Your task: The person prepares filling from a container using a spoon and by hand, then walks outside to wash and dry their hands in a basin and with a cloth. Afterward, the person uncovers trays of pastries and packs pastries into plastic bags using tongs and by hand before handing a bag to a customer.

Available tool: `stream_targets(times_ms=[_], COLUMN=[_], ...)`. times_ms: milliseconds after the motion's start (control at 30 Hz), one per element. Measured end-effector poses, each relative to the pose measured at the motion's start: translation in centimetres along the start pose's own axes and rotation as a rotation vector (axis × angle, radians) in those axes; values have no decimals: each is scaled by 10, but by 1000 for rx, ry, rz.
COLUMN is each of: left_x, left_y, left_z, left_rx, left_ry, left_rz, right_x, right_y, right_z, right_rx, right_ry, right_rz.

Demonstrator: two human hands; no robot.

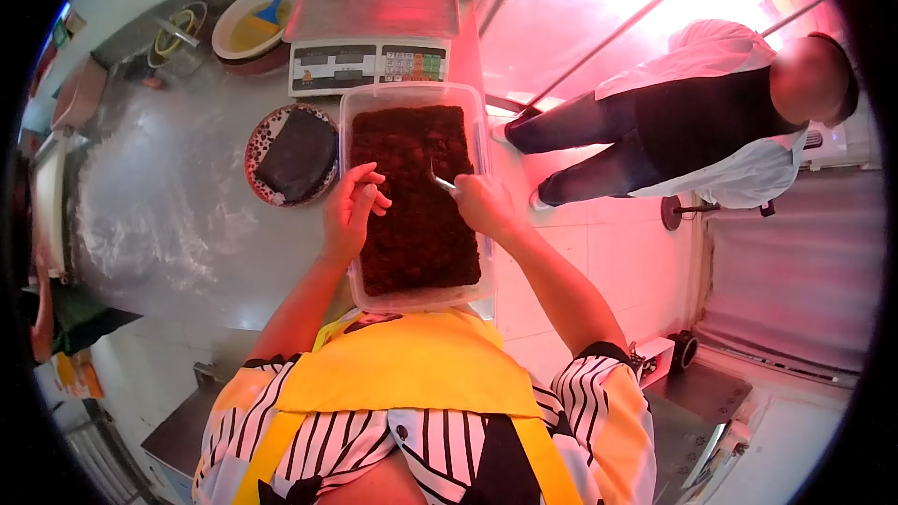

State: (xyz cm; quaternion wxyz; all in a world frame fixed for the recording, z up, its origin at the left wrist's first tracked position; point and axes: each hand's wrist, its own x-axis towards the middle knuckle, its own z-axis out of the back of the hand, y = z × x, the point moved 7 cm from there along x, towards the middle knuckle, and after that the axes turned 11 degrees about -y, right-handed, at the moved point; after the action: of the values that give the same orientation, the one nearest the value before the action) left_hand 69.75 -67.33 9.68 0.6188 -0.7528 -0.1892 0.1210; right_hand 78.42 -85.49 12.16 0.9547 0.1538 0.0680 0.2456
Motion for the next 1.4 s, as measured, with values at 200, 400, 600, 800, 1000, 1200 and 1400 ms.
stream_targets(times_ms=[200, 400, 600, 800, 1000, 1200, 1400], left_x=[0, 8, 5, -1, -8, -19, -33], left_y=[-6, 10, 5, 11, 37, 34, 21], left_z=[-9, -21, -35, -50, -58, -63, -82], left_rx=[299, -616, -787, -667, -395, -407, -968], left_ry=[86, 103, 165, 98, 83, -32, -41], left_rz=[-73, 553, 768, 770, 569, 723, 810], right_x=[-65, -114, -114, -119, -103, -84, -60], right_y=[17, 28, 47, 57, 52, 66, 94], right_z=[21, -25, -43, -30, -63, 15, 4], right_rx=[84, -170, -311, -327, -347, 45, 543], right_ry=[79, 396, 352, 460, 493, 148, -221], right_rz=[10, 91, 132, 193, 237, 219, 575])
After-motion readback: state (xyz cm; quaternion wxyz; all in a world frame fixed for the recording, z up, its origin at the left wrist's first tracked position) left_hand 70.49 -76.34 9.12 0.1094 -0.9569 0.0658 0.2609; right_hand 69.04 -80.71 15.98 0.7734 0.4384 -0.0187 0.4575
